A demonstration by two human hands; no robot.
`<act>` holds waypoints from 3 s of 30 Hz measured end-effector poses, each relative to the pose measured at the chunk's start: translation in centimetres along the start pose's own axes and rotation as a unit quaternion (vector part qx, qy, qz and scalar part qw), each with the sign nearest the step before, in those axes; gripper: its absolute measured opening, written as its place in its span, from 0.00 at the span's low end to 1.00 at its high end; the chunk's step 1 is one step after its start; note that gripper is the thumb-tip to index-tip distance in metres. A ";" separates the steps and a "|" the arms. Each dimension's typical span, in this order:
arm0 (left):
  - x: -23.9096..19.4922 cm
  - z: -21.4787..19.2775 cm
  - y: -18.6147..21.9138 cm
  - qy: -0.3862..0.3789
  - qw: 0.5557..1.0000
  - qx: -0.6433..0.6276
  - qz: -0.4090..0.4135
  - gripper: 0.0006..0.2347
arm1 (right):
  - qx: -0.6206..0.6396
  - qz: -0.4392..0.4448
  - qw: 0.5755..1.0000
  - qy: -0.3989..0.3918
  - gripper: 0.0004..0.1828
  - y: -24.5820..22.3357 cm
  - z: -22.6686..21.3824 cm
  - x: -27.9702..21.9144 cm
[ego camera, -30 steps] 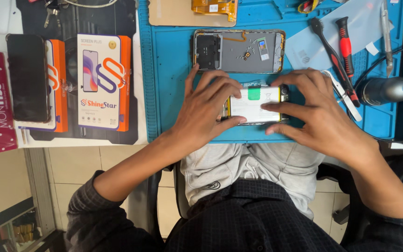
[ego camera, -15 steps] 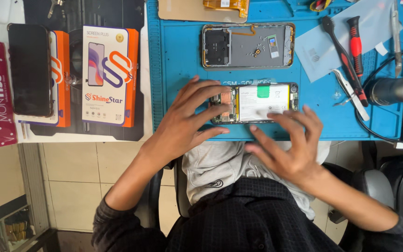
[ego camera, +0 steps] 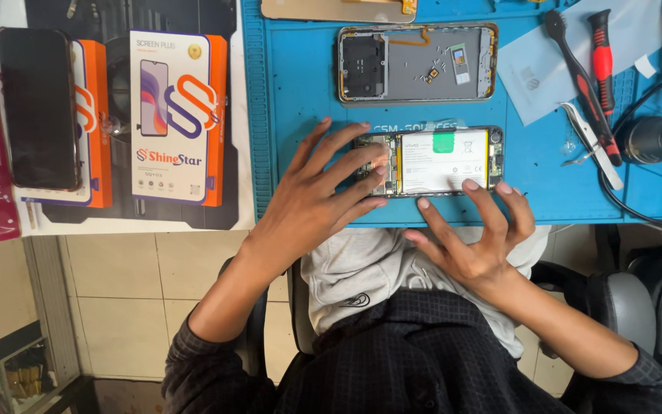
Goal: The person assembles a smartphone by connecting internal components, placing the battery, and securing the back cover. The person uses a screwdriver to fasten screws and aligns the frame and back cover to complete the assembly.
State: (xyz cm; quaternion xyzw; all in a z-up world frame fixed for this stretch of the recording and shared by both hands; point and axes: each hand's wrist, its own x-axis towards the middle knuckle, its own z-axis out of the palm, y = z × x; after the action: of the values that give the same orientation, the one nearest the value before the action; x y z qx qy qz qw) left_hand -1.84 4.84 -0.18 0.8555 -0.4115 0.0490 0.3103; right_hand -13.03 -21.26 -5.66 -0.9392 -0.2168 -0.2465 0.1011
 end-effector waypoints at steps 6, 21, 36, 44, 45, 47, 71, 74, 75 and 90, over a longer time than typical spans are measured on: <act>0.4 -0.5 -0.1 0.005 0.999 -0.030 -0.011 0.13 | 0.000 0.004 1.000 0.000 0.26 -0.1 -0.1 0.1; 0.4 0.0 -0.5 -0.007 0.998 -0.060 -0.026 0.13 | 0.011 0.004 1.000 0.003 0.26 -0.1 0.3 0.4; 0.8 -0.3 -0.8 -0.019 0.990 -0.134 -0.024 0.13 | 0.002 0.016 1.000 -0.011 0.25 -0.2 0.0 0.6; 0.9 -0.1 -1.0 -0.021 0.989 -0.144 -0.027 0.13 | 0.007 0.023 1.000 -0.013 0.24 -0.3 -0.1 0.8; 0.9 -0.1 -1.0 -0.020 0.989 -0.143 -0.027 0.13 | 0.008 0.025 1.000 -0.012 0.24 -0.3 -0.1 0.7; 0.8 0.0 -1.0 -0.022 0.989 -0.141 -0.032 0.13 | 0.010 0.025 1.000 -0.012 0.24 -0.3 0.0 0.7; 0.9 -0.2 -0.9 -0.024 0.989 -0.141 -0.034 0.13 | 0.006 0.036 0.999 -0.028 0.23 -0.7 -0.3 0.7; 1.0 -0.3 -0.8 -0.028 0.990 -0.131 -0.034 0.13 | 0.007 0.037 0.999 -0.023 0.22 -0.7 -0.2 0.7; 1.0 -0.4 -0.8 -0.029 0.991 -0.127 -0.033 0.13 | 0.007 0.038 0.999 -0.022 0.22 -0.7 -0.1 0.7; 1.4 -1.1 -0.3 -0.035 0.992 -0.117 -0.037 0.13 | 0.017 0.041 0.999 -0.028 0.22 -0.7 -0.3 0.7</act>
State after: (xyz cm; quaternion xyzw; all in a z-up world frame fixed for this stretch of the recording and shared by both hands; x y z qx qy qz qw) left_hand -0.48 4.62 1.02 0.8293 -0.3931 -0.0407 0.3951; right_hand -12.97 -20.51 -4.97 -0.9518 -0.1852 -0.2123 0.1213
